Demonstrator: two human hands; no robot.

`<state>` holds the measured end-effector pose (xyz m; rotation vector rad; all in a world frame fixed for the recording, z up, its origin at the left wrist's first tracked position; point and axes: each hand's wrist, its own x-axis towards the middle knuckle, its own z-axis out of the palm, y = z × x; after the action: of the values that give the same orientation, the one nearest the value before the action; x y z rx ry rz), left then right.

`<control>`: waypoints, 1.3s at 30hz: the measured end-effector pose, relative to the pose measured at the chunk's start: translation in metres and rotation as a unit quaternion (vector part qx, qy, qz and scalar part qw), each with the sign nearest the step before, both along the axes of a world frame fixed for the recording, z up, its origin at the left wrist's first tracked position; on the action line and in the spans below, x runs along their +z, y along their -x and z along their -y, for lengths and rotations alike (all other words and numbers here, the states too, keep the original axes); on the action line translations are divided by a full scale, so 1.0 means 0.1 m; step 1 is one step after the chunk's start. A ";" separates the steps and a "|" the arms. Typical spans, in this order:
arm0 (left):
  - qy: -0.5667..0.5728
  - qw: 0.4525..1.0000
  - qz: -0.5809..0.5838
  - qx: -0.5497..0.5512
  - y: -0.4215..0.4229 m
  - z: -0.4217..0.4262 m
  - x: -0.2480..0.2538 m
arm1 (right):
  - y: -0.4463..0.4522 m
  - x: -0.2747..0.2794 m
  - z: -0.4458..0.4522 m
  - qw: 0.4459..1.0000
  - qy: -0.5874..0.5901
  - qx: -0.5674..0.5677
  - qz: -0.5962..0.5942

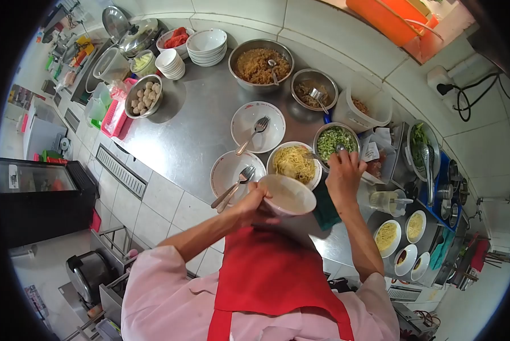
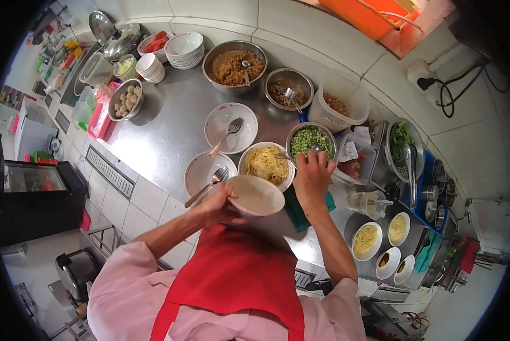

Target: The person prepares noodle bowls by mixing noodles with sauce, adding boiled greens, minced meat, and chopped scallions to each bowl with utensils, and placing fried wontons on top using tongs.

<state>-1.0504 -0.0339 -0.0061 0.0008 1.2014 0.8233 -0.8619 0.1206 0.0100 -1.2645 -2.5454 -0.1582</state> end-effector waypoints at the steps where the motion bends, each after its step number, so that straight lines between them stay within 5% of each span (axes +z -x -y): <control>1: 0.004 1.000 0.001 0.006 0.03 0.10 -0.02 | 0.04 -0.10 -0.04 0.999 -0.010 0.035 0.012; 10: -0.048 0.995 -0.024 0.080 0.13 0.43 0.29 | 0.14 0.07 0.06 0.996 0.006 0.076 0.046; 15: -0.070 0.994 -0.038 0.074 0.12 0.44 0.30 | 0.25 -0.29 -0.05 0.957 -0.019 0.280 0.078; 22: -0.117 0.985 -0.075 0.100 0.19 0.53 0.30 | -0.13 0.14 -0.63 0.853 -0.145 0.473 0.163; 28: -0.140 0.978 -0.106 0.108 0.25 0.44 0.27 | -0.10 0.01 -0.32 0.902 -0.218 0.367 0.066; 32: -0.152 0.974 -0.120 0.117 0.40 0.25 0.30 | -0.23 -0.30 -0.31 0.869 -0.146 0.466 0.083; 39: -0.212 0.958 -0.173 0.086 0.59 -0.23 0.47 | -0.36 -0.09 -0.29 0.889 -0.190 0.413 0.048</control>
<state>-1.1092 -0.0109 0.0408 0.4118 1.3393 1.2605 -0.8255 0.1494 0.0011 0.0137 -2.7045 -0.4969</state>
